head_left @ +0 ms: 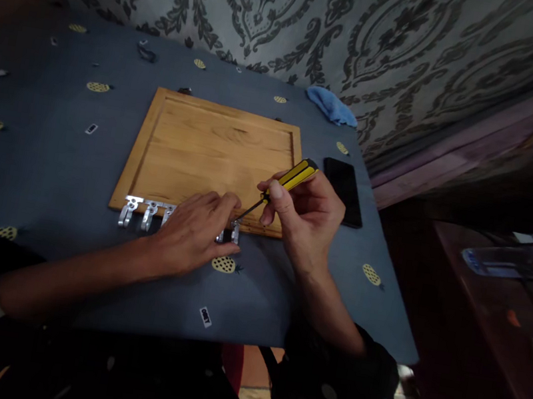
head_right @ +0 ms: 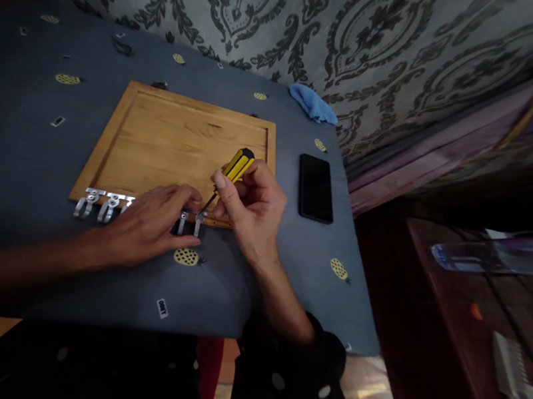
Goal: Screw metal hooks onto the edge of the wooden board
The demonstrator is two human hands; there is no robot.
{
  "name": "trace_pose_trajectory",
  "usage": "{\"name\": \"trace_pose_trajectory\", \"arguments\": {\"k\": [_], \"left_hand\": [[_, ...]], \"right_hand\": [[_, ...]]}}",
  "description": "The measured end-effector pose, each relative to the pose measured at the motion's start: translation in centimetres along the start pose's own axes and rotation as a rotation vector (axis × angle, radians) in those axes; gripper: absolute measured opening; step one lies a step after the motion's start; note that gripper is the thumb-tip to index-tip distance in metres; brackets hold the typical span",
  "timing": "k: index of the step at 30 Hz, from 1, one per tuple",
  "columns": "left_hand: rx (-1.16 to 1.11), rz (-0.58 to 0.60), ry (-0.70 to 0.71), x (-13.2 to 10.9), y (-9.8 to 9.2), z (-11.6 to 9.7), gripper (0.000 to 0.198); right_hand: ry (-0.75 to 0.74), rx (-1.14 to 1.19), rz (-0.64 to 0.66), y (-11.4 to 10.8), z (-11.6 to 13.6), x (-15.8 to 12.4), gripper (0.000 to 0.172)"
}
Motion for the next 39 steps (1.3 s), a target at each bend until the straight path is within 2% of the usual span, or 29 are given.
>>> {"name": "trace_pose_trajectory", "arguments": {"k": [6,10,16,20,25,32,36,39], "left_hand": [[-0.047,-0.023,0.022,0.0,0.0,0.0,0.043],[-0.035,-0.046,0.037,-0.1,0.0,0.0,0.045],[-0.039,-0.042,0.01,-0.1,0.1,0.2,0.048],[-0.064,-0.036,0.008,0.0,0.1,0.1,0.047],[-0.054,-0.019,-0.029,0.2,-0.1,0.0,0.047],[-0.06,0.012,-0.035,0.2,-0.2,-0.1,0.048],[-0.061,0.008,-0.035,0.1,-0.1,0.0,0.049],[-0.071,-0.004,-0.023,0.1,-0.1,0.0,0.046]], "right_hand": [[0.084,0.059,0.181,-0.3,-0.9,0.4,0.032],[0.054,0.068,0.116,-0.5,-1.0,0.8,0.028],[0.039,0.101,0.035,-0.4,-1.2,0.9,0.033],[0.073,0.103,0.064,-0.6,-1.2,0.9,0.034],[0.106,0.103,0.173,-0.7,-0.8,0.8,0.036],[0.044,0.112,0.11,-0.4,-0.3,0.9,0.027],[0.048,0.152,0.148,-0.7,-0.5,0.8,0.022],[0.074,0.137,0.198,-0.9,-0.5,0.7,0.03]]}}
Point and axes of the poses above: each hand's wrist, its own x-axis towards the middle knuckle, its own y-axis out of the palm, z = x × y, the point moved 5 cm from there along x, towards the middle knuckle, and after that the axes turned 1 degree about y, right-handed, at the moved point
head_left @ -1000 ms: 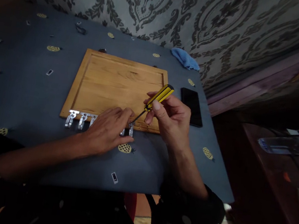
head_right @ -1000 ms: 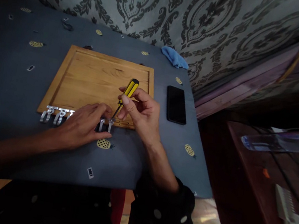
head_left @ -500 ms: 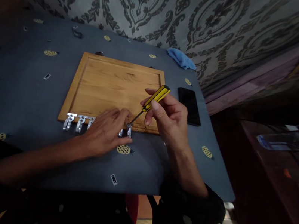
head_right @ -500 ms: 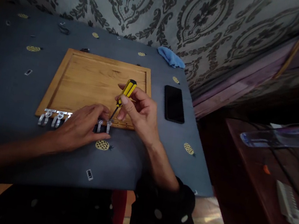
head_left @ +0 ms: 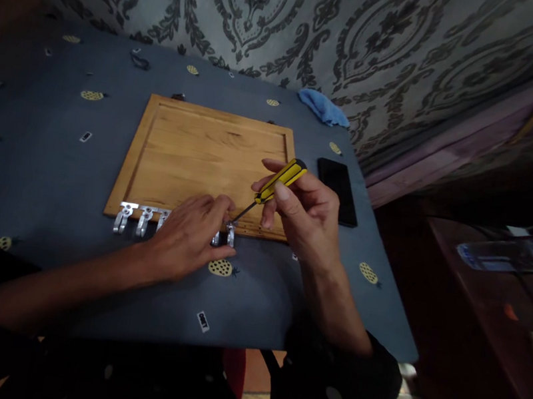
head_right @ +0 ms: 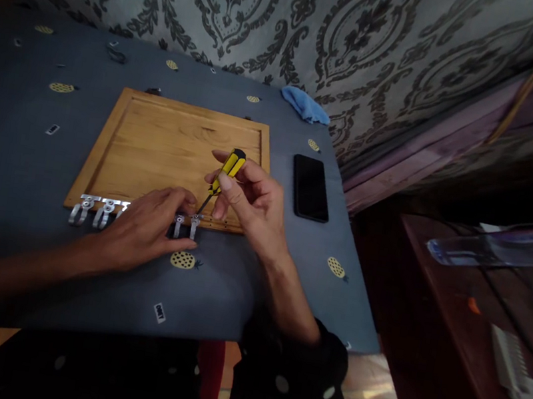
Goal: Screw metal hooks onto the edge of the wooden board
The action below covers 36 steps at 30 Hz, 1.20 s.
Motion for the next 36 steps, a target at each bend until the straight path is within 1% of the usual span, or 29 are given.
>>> {"name": "trace_pose_trajectory", "arguments": {"k": [2,5,8,10,12,15,17,18,22,24,28,32,36], "left_hand": [[-0.003,-0.008,0.007,0.0,0.0,0.0,0.046],[-0.001,-0.012,0.004,0.0,0.1,0.1,0.047],[0.005,-0.012,0.003,-0.1,0.1,0.1,0.048],[0.009,-0.025,0.011,-0.1,0.1,0.1,0.048],[0.015,-0.03,0.018,-0.1,0.1,0.1,0.049],[0.028,-0.023,0.018,-0.1,0.1,0.1,0.051],[0.027,-0.024,0.02,-0.1,0.1,0.1,0.049],[0.025,-0.025,0.023,-0.1,0.1,0.1,0.048],[0.029,-0.018,0.012,0.0,0.1,0.0,0.047],[0.036,-0.012,0.005,0.0,0.0,0.0,0.047],[0.04,-0.014,0.01,0.0,0.1,0.0,0.046],[0.036,-0.031,0.006,0.0,0.0,0.1,0.045],[0.005,-0.026,0.013,0.0,0.0,0.1,0.047]], "right_hand": [[0.004,-0.031,-0.002,0.0,0.1,0.0,0.032],[-0.023,-0.053,-0.059,0.1,0.2,0.1,0.028],[-0.065,-0.016,-0.115,0.3,0.1,0.2,0.026],[-0.069,0.008,-0.13,0.2,-0.1,0.3,0.028],[-0.041,0.013,-0.11,0.0,-0.2,0.3,0.026],[0.013,0.003,-0.023,-0.1,-0.1,0.3,0.028],[0.019,-0.014,0.017,-0.1,0.0,0.3,0.03],[0.012,-0.024,0.015,-0.1,0.0,0.3,0.029],[-0.031,-0.049,-0.081,-0.2,-0.4,0.5,0.025],[-0.036,-0.062,-0.117,-0.1,-0.8,0.7,0.026],[-0.027,-0.083,-0.133,-0.1,-1.2,0.8,0.03],[-0.028,-0.103,-0.137,0.0,-1.0,0.6,0.033],[-0.089,-0.081,-0.216,-0.2,-0.3,0.0,0.028]]}}
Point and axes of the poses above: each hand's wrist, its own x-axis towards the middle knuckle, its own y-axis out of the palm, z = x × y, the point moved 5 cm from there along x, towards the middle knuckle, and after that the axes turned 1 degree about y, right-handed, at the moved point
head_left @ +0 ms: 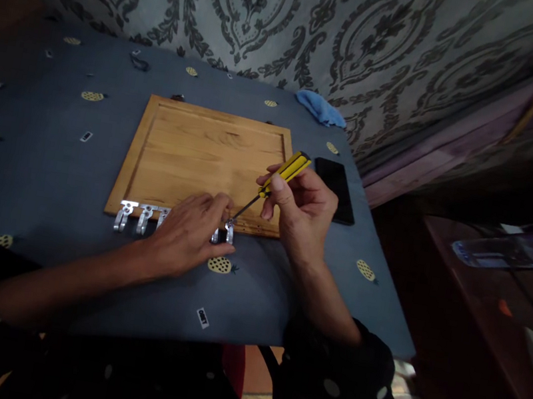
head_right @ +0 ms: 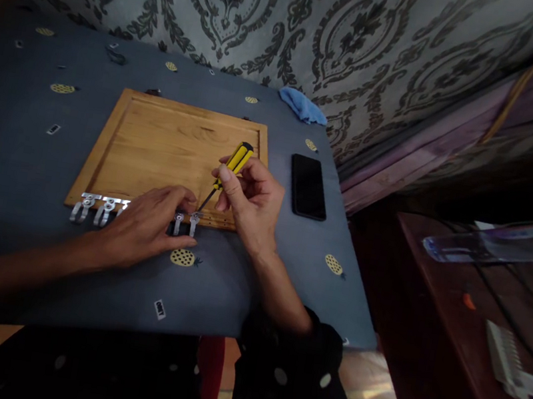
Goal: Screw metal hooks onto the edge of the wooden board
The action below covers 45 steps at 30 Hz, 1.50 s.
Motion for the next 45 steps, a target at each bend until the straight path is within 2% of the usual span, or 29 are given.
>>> {"name": "trace_pose_trajectory", "arguments": {"k": [4,11,18,25,34,40,45], "left_hand": [[0.001,0.012,-0.01,0.0,0.1,0.1,0.047],[0.008,0.001,0.001,0.0,0.0,0.0,0.049],[0.031,0.014,0.002,0.0,0.0,-0.1,0.049],[0.034,0.029,-0.016,0.0,0.1,0.0,0.049],[0.017,0.024,0.003,0.1,0.0,-0.1,0.047],[0.005,-0.008,0.007,0.0,0.2,0.1,0.047],[0.014,-0.007,0.029,0.0,0.1,0.0,0.048]], "right_hand": [[-0.054,0.031,-0.069,-0.3,0.7,-0.4,0.022],[0.003,-0.039,-0.015,0.2,0.6,-0.5,0.033],[0.018,-0.061,0.042,0.7,0.5,-0.5,0.031],[0.033,-0.066,0.031,0.8,0.7,-0.4,0.038],[0.078,-0.019,0.185,0.3,0.2,0.1,0.033],[0.045,-0.001,0.115,0.1,-0.5,0.4,0.03],[0.078,0.042,0.158,0.1,-0.6,0.4,0.03]]}}
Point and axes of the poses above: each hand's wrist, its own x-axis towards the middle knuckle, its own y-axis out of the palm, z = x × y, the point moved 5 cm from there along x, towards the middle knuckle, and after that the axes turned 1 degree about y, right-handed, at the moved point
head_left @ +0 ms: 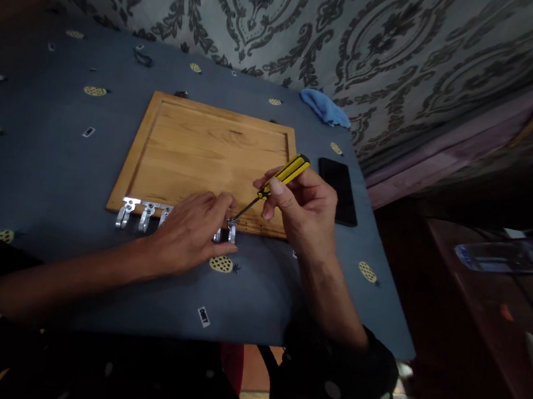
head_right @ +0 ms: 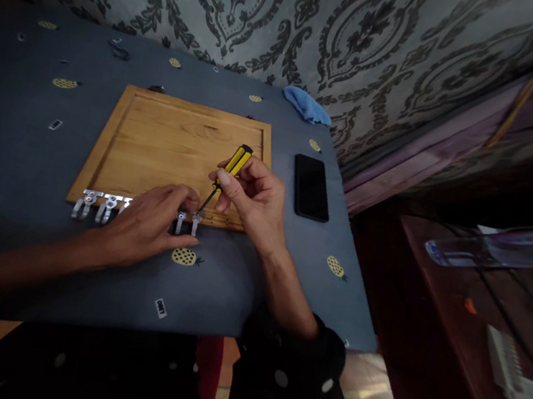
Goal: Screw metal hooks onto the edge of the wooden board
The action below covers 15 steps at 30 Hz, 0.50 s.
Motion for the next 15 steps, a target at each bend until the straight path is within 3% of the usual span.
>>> {"name": "trace_pose_trajectory", "arguments": {"k": [4,15], "left_hand": [[0.004,0.008,-0.012,0.01,-0.08,-0.05,0.048],[0.006,0.007,-0.03,0.06,0.06,0.07,0.046]], "right_hand": [[0.022,0.003,0.039,0.01,-0.03,0.05,0.032],[-0.023,-0.012,-0.043,0.58,-0.46,0.23,0.032]]}}
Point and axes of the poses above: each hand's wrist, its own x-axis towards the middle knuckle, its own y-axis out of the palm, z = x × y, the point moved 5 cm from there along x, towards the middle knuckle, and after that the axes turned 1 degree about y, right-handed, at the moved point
